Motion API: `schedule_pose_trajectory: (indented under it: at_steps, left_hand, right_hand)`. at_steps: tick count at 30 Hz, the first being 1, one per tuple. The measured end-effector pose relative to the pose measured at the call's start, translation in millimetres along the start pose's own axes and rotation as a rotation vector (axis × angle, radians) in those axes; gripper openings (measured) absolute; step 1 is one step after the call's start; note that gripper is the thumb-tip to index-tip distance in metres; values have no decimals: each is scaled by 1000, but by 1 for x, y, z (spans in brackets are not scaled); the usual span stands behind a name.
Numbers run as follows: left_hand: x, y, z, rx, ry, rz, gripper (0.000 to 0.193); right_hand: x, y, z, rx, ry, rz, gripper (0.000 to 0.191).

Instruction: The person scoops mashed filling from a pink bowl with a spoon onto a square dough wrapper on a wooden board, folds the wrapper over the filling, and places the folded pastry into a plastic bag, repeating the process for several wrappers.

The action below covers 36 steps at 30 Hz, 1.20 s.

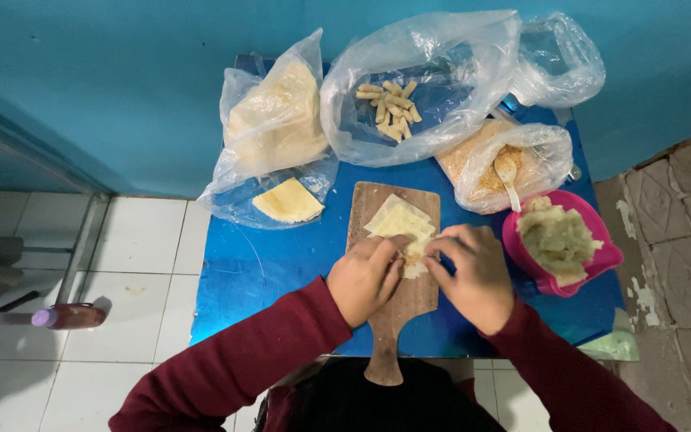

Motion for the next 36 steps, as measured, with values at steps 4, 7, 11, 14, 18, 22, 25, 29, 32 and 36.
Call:
schedule_pose_trajectory:
  at_steps: [4, 7, 11, 14, 18, 22, 25, 29, 32, 36]
  left_hand:
    - [-1, -2, 1, 57, 14, -78, 35]
    - [1, 1, 0, 26, 53, -61, 39]
    - [0, 1, 1, 74, 17, 7, 38]
    - [1, 3, 2, 43, 12, 26, 34]
    - [-2, 1, 4, 75, -15, 14, 35]
    - [-3, 1, 5, 111, -15, 16, 35]
    - [0, 4, 3, 113, 2, 71, 23]
    - [3, 9, 0, 136, 22, 116, 10]
    - [5, 11, -1, 153, 15, 151, 8]
    - [3, 11, 2, 100, 60, 145, 12]
  right_hand:
    - [2, -15, -6, 70, 3, 4, 16]
    - [10, -19, -10, 88, 20, 37, 14]
    - [16, -19, -13, 188, 61, 108, 12]
    - [16, -19, -14, 360, 98, 251, 16]
    - [16, -12, -11, 411, 66, 443, 21]
    - [21, -8, -12, 409, 134, 520, 15]
    - [22, -7, -12, 424, 158, 553, 16]
    - [11, -1, -3, 216, 105, 413, 18]
    - [0, 8, 4, -80, 75, 207, 24]
    - [-2, 16, 3, -223, 30, 94, 23]
Point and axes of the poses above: each hand's wrist, its own z-axis towards the middle knuckle, its own x-axis out of the palm, y = z × x, the point moved 4 cm from there along z, towards the middle knuckle, and after that the axes turned 15 degrees about -y, right-handed, at the moved point
